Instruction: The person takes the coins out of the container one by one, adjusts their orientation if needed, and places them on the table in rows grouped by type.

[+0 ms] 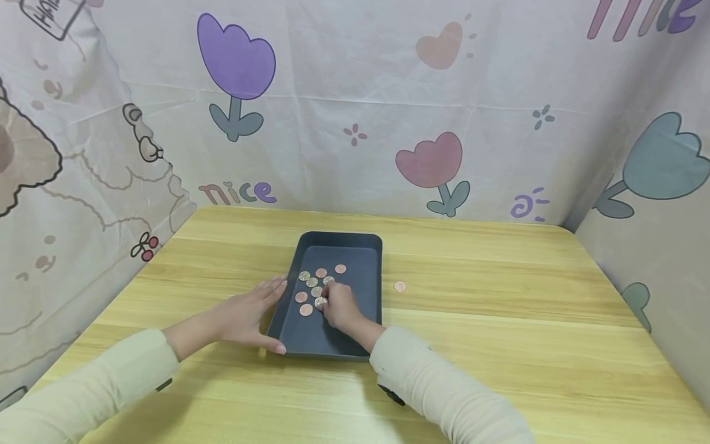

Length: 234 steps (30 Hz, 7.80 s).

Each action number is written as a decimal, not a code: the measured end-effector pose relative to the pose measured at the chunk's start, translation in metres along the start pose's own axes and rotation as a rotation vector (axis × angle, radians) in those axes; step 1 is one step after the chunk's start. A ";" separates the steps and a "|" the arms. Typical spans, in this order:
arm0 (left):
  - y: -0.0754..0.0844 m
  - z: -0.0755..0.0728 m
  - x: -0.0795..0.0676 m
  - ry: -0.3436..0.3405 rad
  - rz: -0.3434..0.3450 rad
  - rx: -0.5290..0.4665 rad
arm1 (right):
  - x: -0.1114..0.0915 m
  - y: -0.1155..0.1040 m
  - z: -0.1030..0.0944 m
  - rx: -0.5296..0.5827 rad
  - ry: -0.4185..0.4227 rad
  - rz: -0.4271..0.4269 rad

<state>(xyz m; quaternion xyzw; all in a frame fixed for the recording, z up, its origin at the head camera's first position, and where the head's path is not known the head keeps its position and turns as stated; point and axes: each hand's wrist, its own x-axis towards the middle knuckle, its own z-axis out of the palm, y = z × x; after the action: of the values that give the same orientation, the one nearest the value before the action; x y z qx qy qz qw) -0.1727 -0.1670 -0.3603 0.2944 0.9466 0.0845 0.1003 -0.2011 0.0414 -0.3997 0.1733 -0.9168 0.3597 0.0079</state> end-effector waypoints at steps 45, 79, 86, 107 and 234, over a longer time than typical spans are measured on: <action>0.002 -0.002 -0.001 -0.005 0.000 -0.002 | -0.026 0.032 -0.094 0.555 0.037 0.385; -0.001 0.001 0.000 -0.007 -0.002 -0.009 | -0.059 0.089 -0.099 0.233 -0.006 0.529; -0.001 0.001 0.000 -0.008 -0.003 -0.012 | -0.060 0.086 -0.101 0.228 0.022 0.509; -0.001 0.000 0.000 -0.004 0.001 -0.004 | -0.024 0.017 -0.078 0.422 0.187 0.213; -0.003 0.002 0.000 -0.004 -0.003 -0.024 | -0.031 0.126 -0.131 0.180 0.071 0.613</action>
<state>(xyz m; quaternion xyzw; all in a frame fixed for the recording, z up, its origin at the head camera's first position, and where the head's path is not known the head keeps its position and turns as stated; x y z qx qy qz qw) -0.1735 -0.1691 -0.3632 0.2920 0.9458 0.0949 0.1059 -0.2266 0.2237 -0.3896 -0.1234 -0.8900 0.4308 -0.0843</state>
